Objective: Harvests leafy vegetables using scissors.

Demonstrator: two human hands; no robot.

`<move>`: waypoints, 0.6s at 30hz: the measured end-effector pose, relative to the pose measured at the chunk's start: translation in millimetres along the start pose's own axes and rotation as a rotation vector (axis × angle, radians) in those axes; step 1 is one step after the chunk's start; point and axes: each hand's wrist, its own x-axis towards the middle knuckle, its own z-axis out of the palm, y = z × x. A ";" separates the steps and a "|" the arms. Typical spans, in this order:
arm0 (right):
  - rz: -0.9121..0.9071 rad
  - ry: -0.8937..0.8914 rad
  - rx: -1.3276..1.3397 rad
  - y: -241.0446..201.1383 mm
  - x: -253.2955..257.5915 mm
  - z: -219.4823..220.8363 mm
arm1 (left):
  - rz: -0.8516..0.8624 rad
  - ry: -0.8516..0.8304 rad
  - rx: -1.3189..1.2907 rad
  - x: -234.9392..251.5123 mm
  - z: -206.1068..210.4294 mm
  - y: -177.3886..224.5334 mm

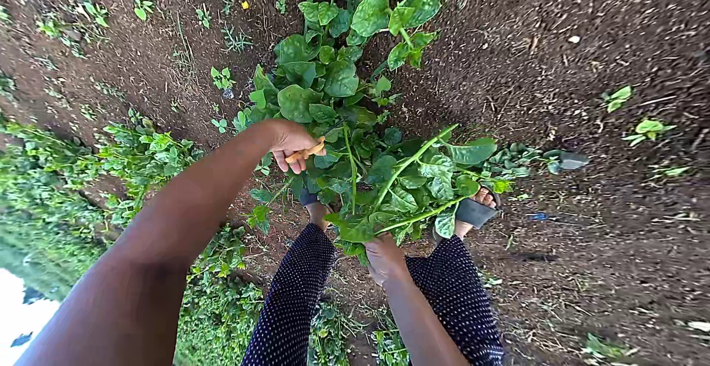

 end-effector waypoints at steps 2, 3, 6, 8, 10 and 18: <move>-0.004 -0.018 -0.058 -0.1 -1.2 -2.0 | -0.077 0.008 -0.036 -1.6 -4.6 10.4; -0.003 -0.023 -0.085 -0.6 -1.6 -2.3 | -0.094 0.017 -0.056 -1.1 -5.9 14.3; -0.009 -0.034 -0.094 -2.2 -1.3 -3.7 | -0.107 0.008 -0.117 2.4 -8.7 24.7; -0.023 -0.048 -0.073 -1.6 -0.7 -5.4 | -0.101 0.004 -0.148 10.4 -8.4 26.1; -0.025 -0.057 -0.056 -3.5 -1.2 -5.0 | -0.094 -0.009 -0.192 18.6 -7.6 25.6; -0.042 -0.028 0.009 -6.4 0.8 -1.3 | -0.029 0.063 -0.273 31.6 6.7 15.3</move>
